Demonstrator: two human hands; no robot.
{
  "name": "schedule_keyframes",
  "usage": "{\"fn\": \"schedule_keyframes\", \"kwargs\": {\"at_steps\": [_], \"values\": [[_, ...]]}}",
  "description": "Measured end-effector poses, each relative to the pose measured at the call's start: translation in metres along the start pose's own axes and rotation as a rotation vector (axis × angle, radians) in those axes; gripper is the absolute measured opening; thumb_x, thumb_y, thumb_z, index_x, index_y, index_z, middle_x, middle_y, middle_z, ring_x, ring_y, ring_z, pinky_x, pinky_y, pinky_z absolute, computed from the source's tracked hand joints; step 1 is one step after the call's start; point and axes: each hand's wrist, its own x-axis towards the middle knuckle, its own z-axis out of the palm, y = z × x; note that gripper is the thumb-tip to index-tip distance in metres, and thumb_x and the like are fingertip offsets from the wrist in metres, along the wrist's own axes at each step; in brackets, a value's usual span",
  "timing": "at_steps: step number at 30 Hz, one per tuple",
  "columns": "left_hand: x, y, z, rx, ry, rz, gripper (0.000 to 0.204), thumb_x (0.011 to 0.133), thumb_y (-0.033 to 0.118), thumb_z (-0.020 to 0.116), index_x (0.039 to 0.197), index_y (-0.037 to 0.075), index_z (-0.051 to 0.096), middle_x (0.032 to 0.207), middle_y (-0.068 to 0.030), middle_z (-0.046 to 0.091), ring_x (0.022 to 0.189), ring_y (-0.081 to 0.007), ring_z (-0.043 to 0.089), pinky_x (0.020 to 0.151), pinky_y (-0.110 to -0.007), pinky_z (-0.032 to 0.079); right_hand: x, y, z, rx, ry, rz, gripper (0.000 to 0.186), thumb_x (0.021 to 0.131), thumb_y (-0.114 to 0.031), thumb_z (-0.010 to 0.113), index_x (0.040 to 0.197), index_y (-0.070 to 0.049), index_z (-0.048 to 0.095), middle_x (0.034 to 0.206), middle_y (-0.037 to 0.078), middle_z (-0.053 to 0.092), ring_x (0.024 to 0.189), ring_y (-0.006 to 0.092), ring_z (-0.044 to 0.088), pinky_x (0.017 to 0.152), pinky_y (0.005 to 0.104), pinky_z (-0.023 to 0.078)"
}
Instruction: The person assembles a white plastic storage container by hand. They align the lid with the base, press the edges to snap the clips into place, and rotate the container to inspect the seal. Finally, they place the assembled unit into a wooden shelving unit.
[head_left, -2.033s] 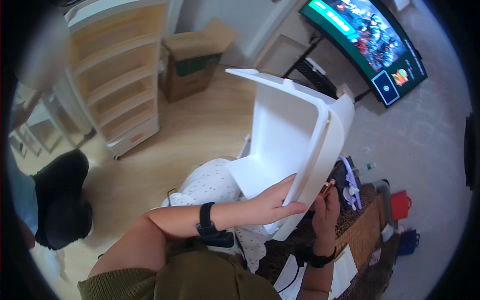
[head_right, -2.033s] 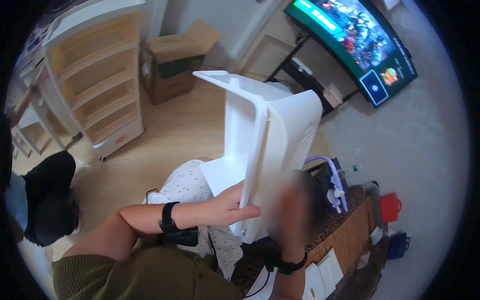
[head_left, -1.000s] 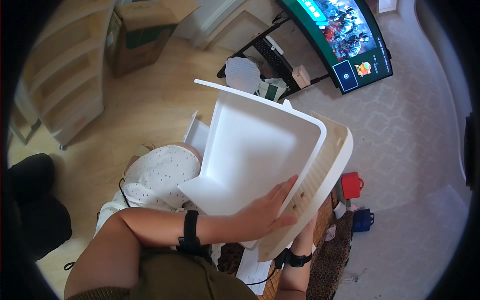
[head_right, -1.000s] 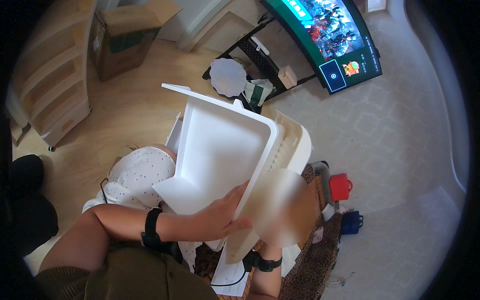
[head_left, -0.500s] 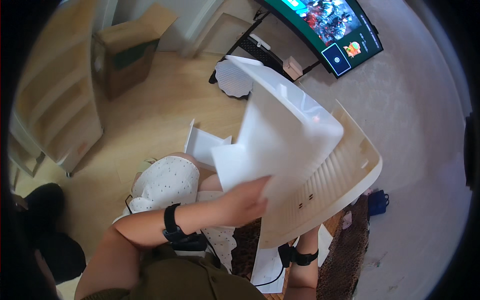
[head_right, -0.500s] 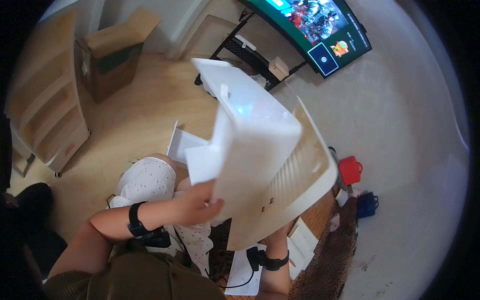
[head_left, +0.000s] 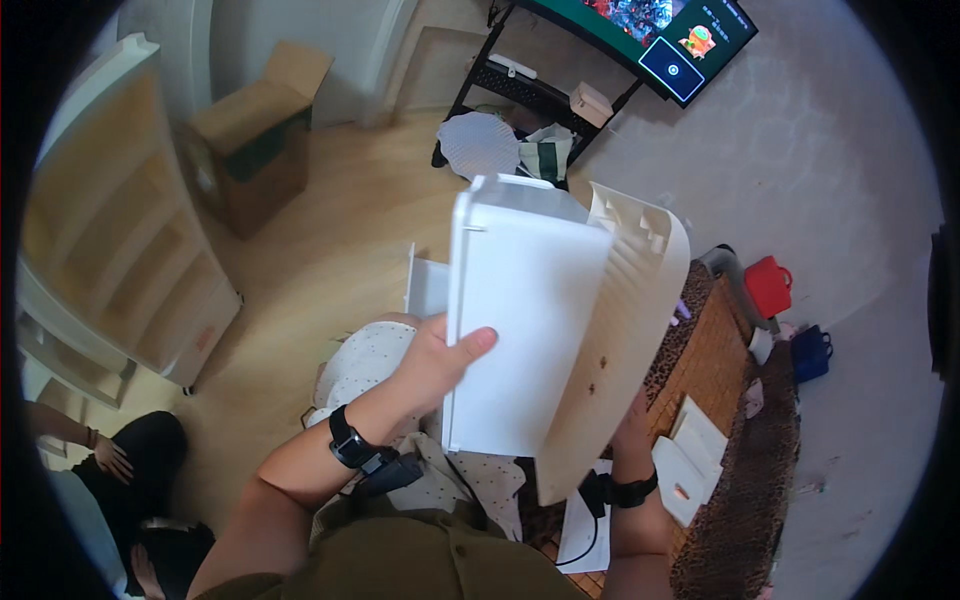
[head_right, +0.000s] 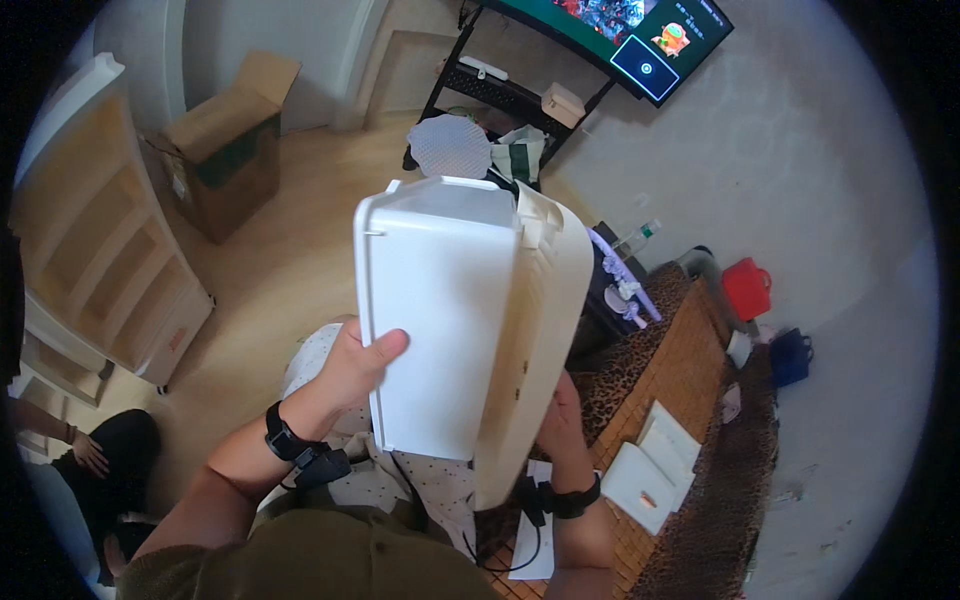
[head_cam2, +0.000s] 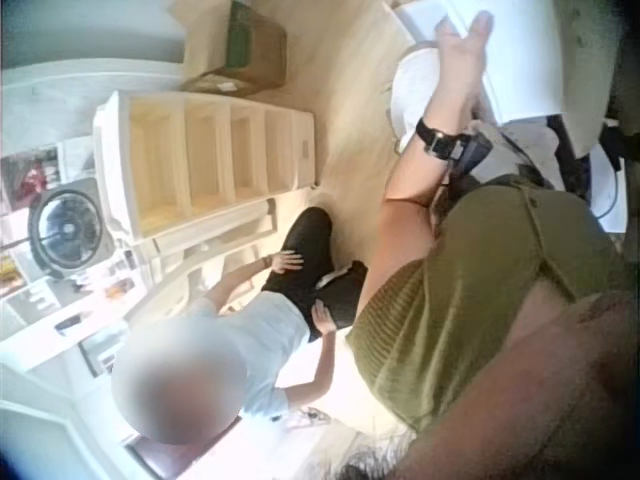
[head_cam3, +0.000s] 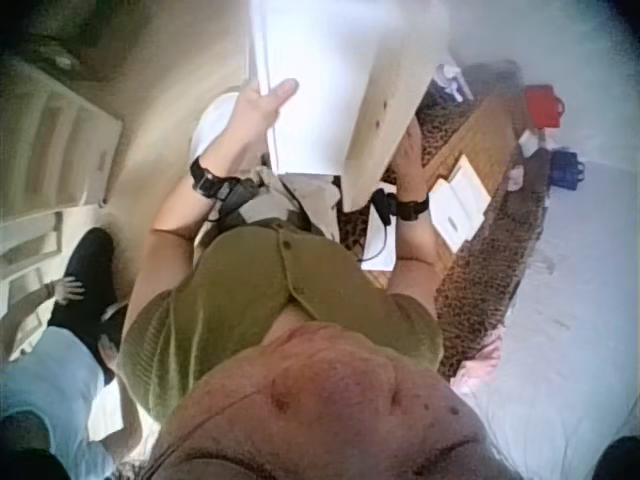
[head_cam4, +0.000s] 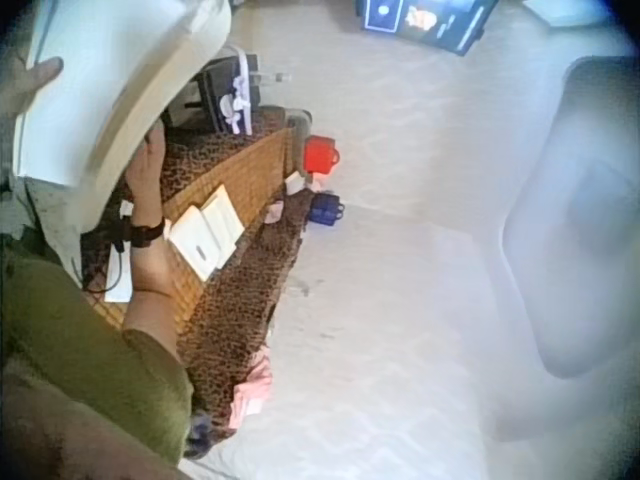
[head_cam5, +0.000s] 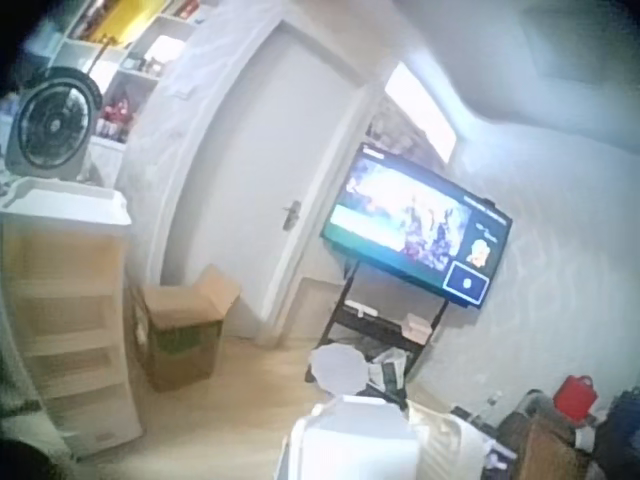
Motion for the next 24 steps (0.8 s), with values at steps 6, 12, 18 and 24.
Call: {"fn": "schedule_keyframes", "kwargs": {"at_steps": [6,12,18,24], "values": [[0.009,0.006,-0.033,-0.176,-0.014,0.056,0.048,0.085,0.033,0.069,0.121,0.004,0.055,0.112,-0.0071,0.063,0.099,-0.0164,0.061,0.085,-0.032,0.05,-0.011,0.007,-0.016,0.155,-0.041,0.111,0.041,0.095,-0.022,0.051,0.128,0.002,0.048,0.122,0.008,0.057,0.107,0.0182,0.057,0.088,0.0318,0.048],[0.014,0.012,-0.039,-0.166,0.011,0.037,0.052,0.084,0.032,0.07,0.124,0.004,0.053,0.114,-0.0079,0.062,0.102,-0.0182,0.061,0.086,-0.033,0.052,-0.03,-0.009,-0.014,0.332,0.101,0.155,0.042,0.094,-0.026,0.049,0.126,0.001,0.046,0.121,0.01,0.056,0.105,0.0181,0.056,0.086,0.0307,0.048],[0.016,0.01,-0.047,-0.195,-0.013,-0.005,0.056,0.084,0.031,0.07,0.127,0.003,0.048,0.117,-0.0104,0.06,0.105,-0.0213,0.061,0.086,-0.035,0.053,-0.068,-0.026,-0.029,0.384,0.335,0.208,0.048,0.094,-0.033,0.046,0.13,-0.001,0.042,0.126,0.011,0.052,0.11,0.0207,0.053,0.089,0.0321,0.045],[0.017,0.006,-0.057,-0.284,-0.011,-0.049,0.062,0.083,0.03,0.071,0.131,0.002,0.044,0.12,-0.0128,0.058,0.106,-0.0243,0.061,0.086,-0.037,0.054,-0.087,-0.027,-0.041,0.425,0.469,0.222,0.054,0.094,-0.04,0.042,0.134,-0.003,0.037,0.131,0.012,0.048,0.115,0.0234,0.05,0.093,0.0334,0.042]]}}
